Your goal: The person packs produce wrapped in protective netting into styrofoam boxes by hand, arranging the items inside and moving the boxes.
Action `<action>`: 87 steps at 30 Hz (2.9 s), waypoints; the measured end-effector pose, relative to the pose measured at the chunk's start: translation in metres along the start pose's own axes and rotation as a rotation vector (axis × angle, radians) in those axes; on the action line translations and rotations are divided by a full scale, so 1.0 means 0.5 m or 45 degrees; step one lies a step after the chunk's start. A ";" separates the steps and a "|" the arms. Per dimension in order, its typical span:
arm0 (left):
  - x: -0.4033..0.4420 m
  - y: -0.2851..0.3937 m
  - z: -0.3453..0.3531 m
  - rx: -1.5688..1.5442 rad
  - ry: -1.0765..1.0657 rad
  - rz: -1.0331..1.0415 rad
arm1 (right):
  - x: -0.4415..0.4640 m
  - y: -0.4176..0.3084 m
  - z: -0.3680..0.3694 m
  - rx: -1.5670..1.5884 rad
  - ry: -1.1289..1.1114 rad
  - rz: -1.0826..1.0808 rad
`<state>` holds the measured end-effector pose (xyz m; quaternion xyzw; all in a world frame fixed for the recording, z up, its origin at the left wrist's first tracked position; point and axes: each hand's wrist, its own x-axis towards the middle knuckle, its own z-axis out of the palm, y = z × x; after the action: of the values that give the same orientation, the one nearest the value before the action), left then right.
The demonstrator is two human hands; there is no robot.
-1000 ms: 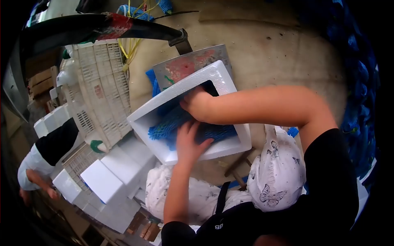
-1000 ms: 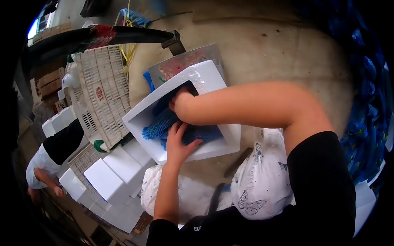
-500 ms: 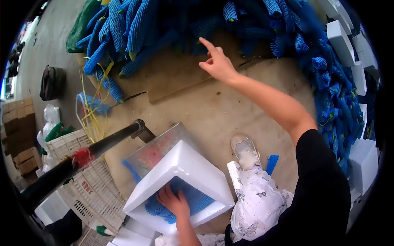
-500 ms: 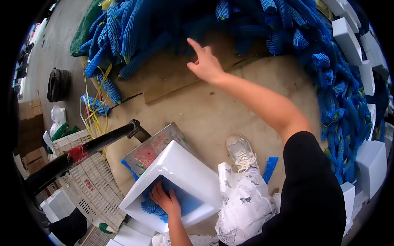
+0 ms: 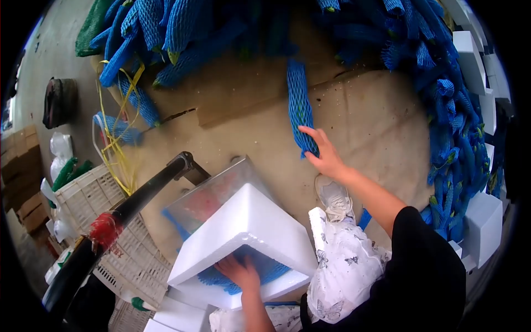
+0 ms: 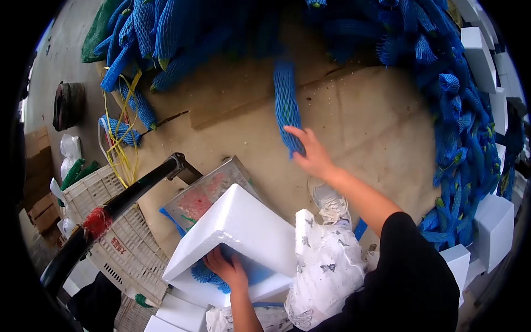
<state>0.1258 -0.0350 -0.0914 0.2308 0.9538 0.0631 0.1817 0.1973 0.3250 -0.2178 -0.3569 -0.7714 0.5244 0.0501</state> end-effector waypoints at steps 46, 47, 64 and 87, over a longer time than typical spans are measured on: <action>0.002 0.012 -0.003 -0.340 0.249 0.106 | -0.163 -0.428 0.156 -0.299 -1.056 -1.101; 0.005 0.009 -0.012 -0.304 0.167 0.089 | -0.156 -0.412 0.108 -0.076 -0.891 -1.227; 0.024 0.063 -0.021 0.177 -0.346 0.129 | 0.627 -0.081 -0.031 -0.394 0.562 0.451; 0.024 0.079 -0.029 0.175 -0.818 -0.225 | 0.650 -0.149 0.051 -0.857 0.524 0.815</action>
<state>0.1270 0.0049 -0.0738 0.1671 0.8662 -0.0931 0.4617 -0.0921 0.4867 -0.2627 -0.6679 -0.7237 0.1544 -0.0799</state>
